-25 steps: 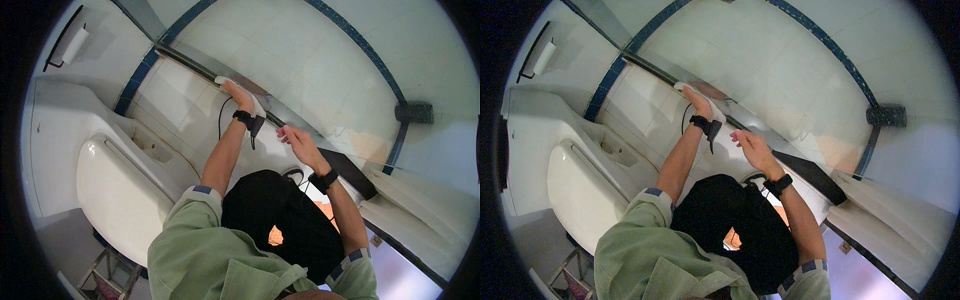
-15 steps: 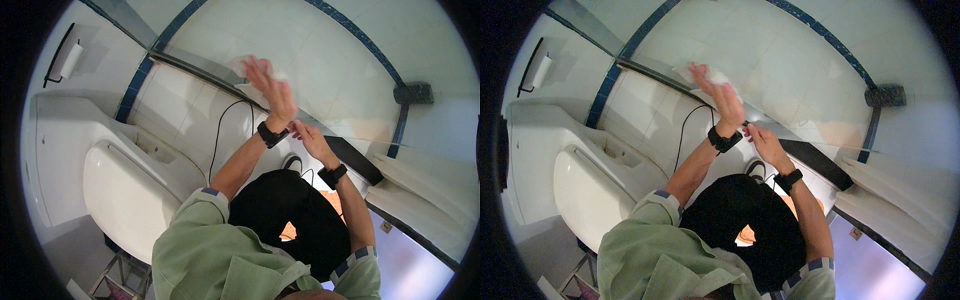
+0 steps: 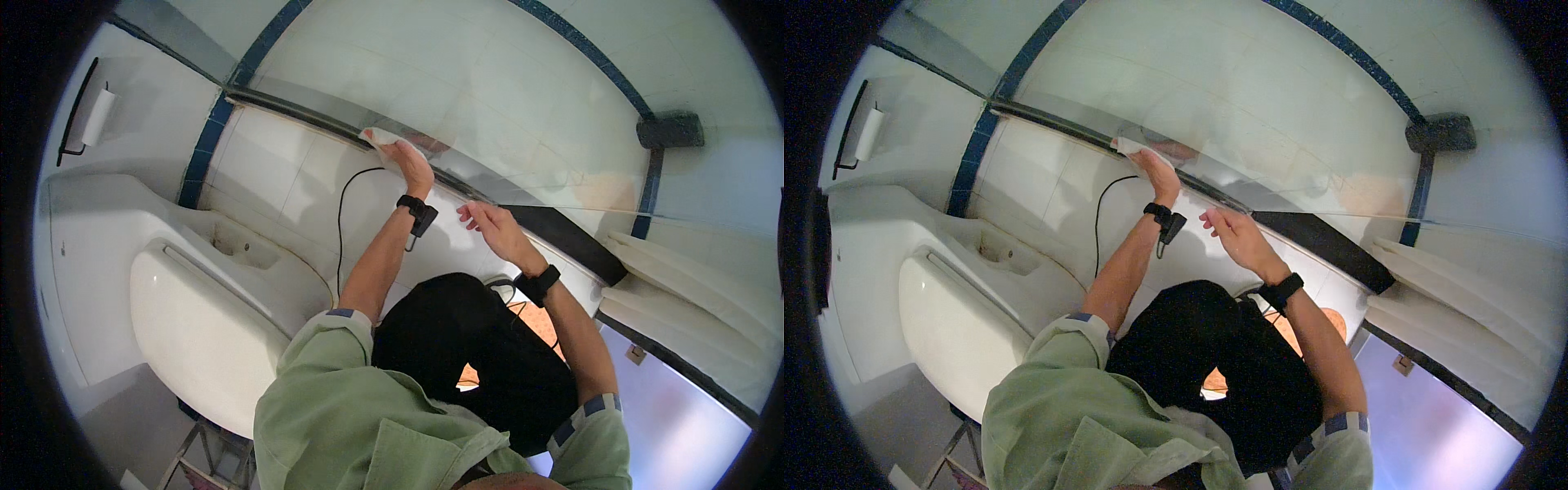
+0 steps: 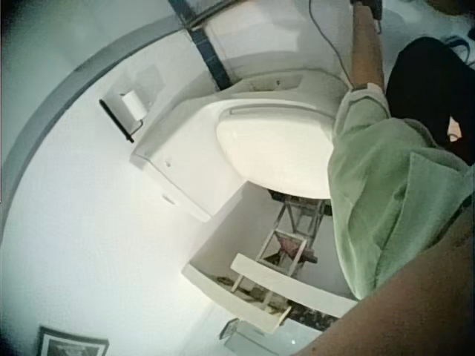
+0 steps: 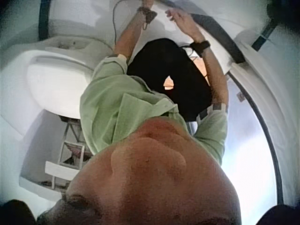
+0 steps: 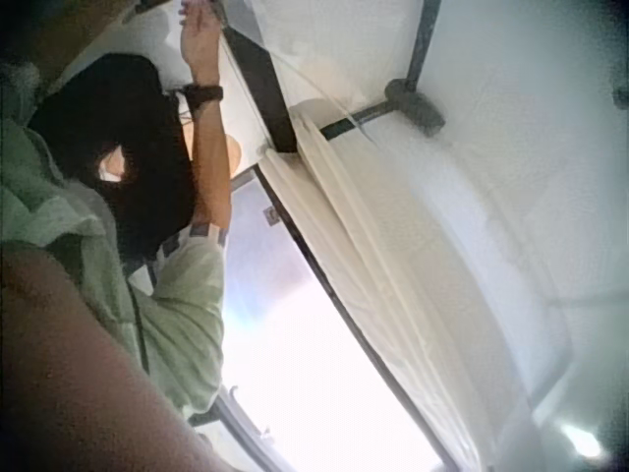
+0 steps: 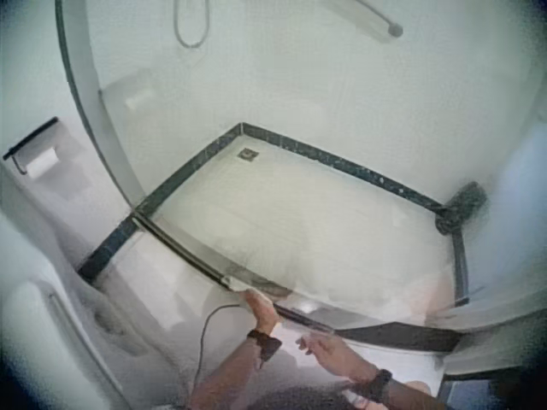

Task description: The person wipes various surfaces in a bathroom using a cloth, including the shower door frame, the sink faucet, the glass shower door, and the interior bathroom door frame.

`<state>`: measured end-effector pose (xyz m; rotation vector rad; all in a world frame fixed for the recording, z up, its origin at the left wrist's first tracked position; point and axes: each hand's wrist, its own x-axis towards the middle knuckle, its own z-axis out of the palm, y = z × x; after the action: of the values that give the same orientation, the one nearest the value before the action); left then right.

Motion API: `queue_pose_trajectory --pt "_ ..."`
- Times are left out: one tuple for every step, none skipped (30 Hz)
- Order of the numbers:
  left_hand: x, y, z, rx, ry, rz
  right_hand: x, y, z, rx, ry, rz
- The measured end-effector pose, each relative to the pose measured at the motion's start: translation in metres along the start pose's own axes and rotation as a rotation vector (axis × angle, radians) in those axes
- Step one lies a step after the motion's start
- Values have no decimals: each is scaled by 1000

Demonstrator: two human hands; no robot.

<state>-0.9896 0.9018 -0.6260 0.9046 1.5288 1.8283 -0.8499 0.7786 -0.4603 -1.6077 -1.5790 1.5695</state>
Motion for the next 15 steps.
queue_pose_trajectory --pt "7 -58 -30 84 20 -127 2 -10 14 -7 -53 -13" --pt "2 -59 -22 77 15 -142 0 -1 12 -3 -42 19" --pt "-4 -48 -7 -35 87 -292 -6 9 9 0 3 36" --pt "-10 -33 5 -138 156 -443 -12 22 3 7 31 57" --pt "-8 -25 5 -106 157 -579 -12 26 3 19 30 85" --pt "-7 -27 4 -102 154 -580 -12 30 4 30 29 110" --pt "-2 -23 2 -317 169 -649 -14 31 4 8 31 123" --pt "2 -23 -4 -533 188 -709 -13 29 6 10 25 120" --pt "-5 -4 2 -523 169 -725 -14 32 2 6 44 149" --pt "-19 34 16 -358 98 -613 -19 38 -3 6 75 185" --pt "-30 61 23 -204 44 -481 -22 31 -5 -7 62 163" --pt "-43 63 22 -38 -79 -236 -21 24 -5 -13 58 158" --pt "-54 69 24 -27 -128 -79 -20 22 -5 -47 52 162" --pt "-61 120 29 -28 -231 109 -26 24 -10 -65 82 187" --pt "-61 116 24 151 -318 489 -25 14 -10 -90 72 221"
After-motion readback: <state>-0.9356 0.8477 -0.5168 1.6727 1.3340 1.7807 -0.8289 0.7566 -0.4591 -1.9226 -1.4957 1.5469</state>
